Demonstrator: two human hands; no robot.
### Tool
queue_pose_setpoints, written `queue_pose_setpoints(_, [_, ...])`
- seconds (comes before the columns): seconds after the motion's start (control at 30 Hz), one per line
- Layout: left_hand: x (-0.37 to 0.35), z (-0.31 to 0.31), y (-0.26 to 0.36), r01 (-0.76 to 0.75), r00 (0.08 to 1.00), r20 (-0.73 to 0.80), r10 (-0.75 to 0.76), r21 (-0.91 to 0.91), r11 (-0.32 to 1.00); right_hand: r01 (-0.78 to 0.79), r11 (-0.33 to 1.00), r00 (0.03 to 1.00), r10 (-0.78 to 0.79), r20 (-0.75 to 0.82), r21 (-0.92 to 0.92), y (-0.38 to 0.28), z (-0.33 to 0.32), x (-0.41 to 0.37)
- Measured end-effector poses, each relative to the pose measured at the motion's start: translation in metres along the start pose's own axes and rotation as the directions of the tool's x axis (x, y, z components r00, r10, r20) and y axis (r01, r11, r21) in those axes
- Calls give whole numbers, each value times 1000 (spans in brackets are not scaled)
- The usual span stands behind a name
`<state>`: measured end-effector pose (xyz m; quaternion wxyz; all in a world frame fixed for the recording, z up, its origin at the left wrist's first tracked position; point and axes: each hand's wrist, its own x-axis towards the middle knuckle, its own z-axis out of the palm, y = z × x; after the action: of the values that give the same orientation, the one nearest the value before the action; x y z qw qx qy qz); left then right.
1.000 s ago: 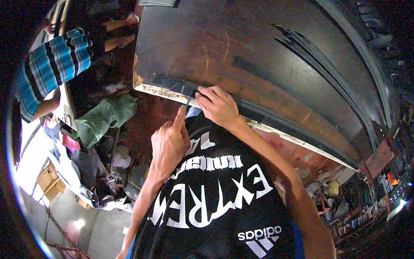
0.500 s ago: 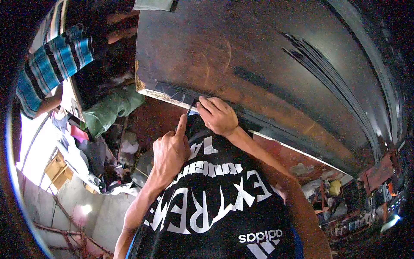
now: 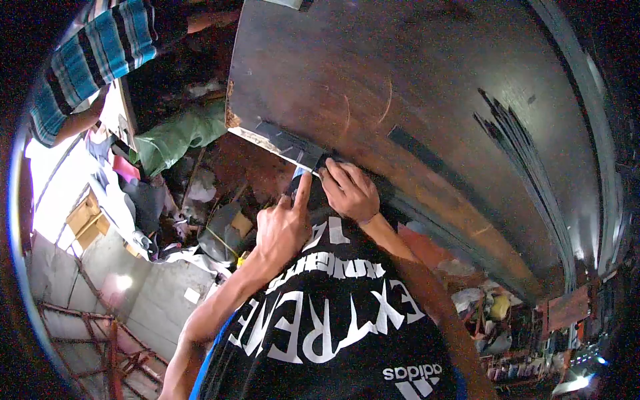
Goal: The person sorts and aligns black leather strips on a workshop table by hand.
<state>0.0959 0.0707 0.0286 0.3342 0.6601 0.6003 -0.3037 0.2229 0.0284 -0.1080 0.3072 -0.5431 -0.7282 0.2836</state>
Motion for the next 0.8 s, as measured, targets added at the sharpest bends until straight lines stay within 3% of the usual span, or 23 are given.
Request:
queue_pose_setpoints(0.2, [-3,55,-29,-122,974,-197,114,-30,992,-27,1000,998,27,-61,10,-7,-1,5])
queue_pose_setpoints(0.3, [7,109,-61,-341,802,-551,231,-105,934,-24,1000,995,24,-97,0,-10,-1,6])
queue_pose_setpoints(0.33, [16,128,-69,-356,795,-555,243,-105,928,-28,1000,996,29,-88,7,-10,-2,5])
queue_pose_setpoints(0.4, [36,151,-77,-489,639,-726,254,-130,862,-16,1000,994,16,-106,-4,-10,1,3])
queue_pose_setpoints(0.47, [35,154,-74,-497,616,-746,251,-121,859,-30,999,993,28,-119,-19,-12,0,4])
queue_pose_setpoints(0.6, [1,98,-49,-298,797,-588,140,-180,937,-25,1000,989,23,-145,-11,-12,1,4])
queue_pose_setpoints(0.8, [-24,51,-41,-166,897,-429,107,-102,981,-31,1000,988,30,-152,-3,-12,5,2])
